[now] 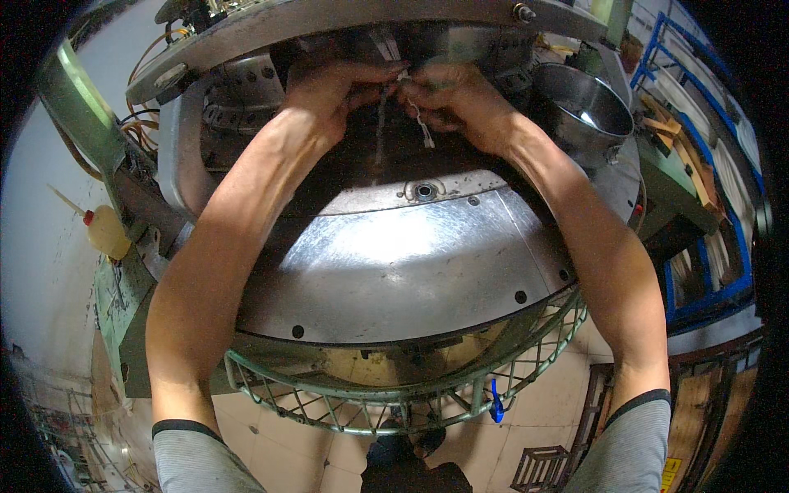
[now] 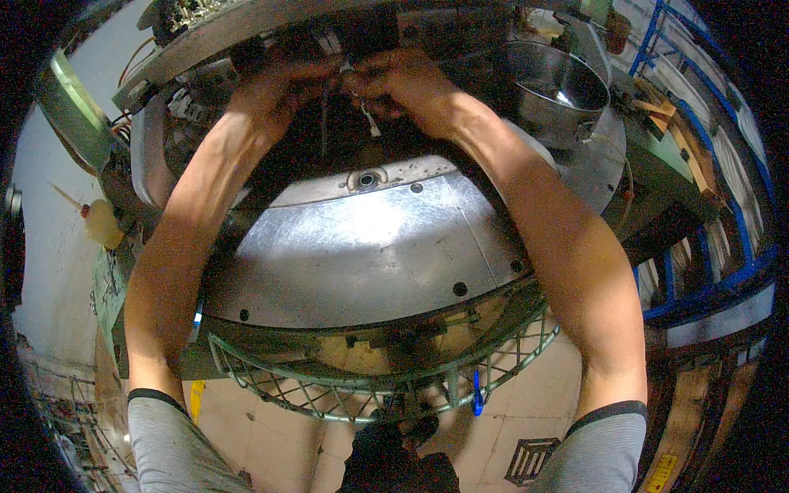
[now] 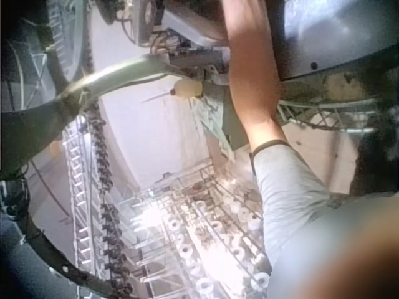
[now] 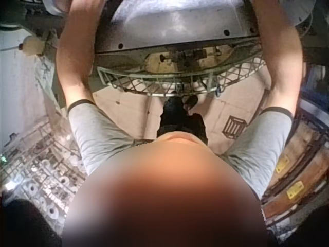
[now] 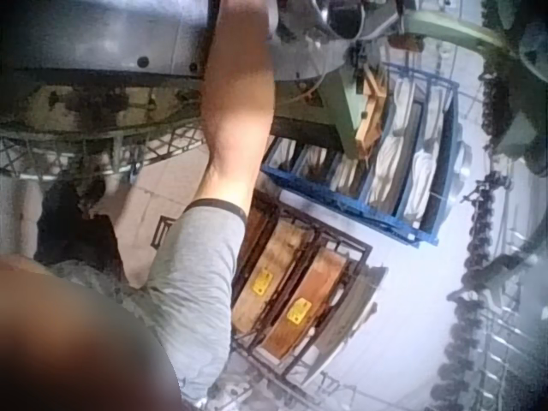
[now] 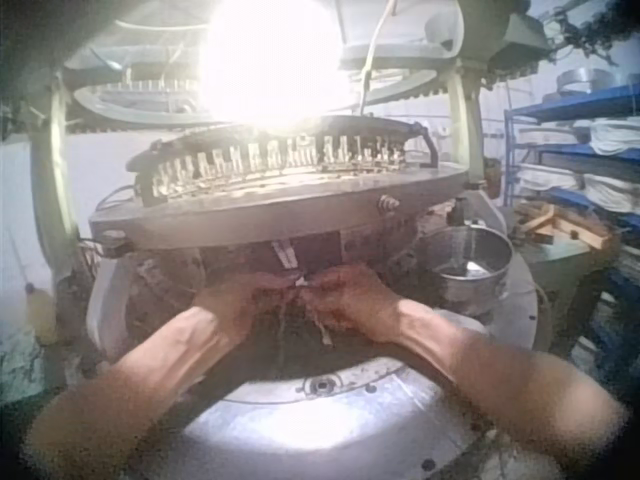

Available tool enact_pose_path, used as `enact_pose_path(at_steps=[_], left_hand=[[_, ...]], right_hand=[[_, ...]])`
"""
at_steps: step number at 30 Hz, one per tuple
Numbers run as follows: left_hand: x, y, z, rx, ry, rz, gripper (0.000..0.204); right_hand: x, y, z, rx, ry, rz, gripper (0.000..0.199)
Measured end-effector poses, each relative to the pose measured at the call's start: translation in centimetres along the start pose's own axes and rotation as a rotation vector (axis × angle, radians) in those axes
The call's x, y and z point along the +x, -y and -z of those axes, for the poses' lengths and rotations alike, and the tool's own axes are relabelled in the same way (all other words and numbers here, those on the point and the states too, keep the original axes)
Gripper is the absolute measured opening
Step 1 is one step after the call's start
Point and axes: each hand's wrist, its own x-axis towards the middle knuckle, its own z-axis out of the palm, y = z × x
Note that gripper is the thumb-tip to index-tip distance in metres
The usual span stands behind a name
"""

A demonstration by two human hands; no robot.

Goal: The person repeatedly inserts small metal components into a circular machine, adjusts them with both hands, and occasionally retrieves additional parts from a nearby wooden box. The task involves precise hand movements and repeated insertion cycles.

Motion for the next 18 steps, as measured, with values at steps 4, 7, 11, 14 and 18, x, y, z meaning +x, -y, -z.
enact_pose_path(at_steps=[4,7,11,14,18], left_hand=[[0.3,0.1,0.4,-0.008,0.055,0.016,0.029],[0.4,0.3,0.9,0.011,0.07,0.035,0.03],[0.4,0.2,1.0,0.329,0.011,0.06,0.028],[0.3,0.4,0.5,1.131,-0.149,-0.444,0.027],[-0.1,0.4,0.0,1.36,-0.193,-0.627,0.029]], right_hand=[[-0.2,-0.1,0.2,-0.04,-0.035,0.003,0.016],[0.2,-0.9,-0.1,-0.424,-0.355,0.161,0.017],[0.9,-1.7,0.6,-0.675,-0.5,0.37,0.017],[1.2,-1.9,1.0,-0.77,-0.51,0.411,0.027],[1.1,-2.0,1.0,-0.755,-0.509,0.39,0.03]])
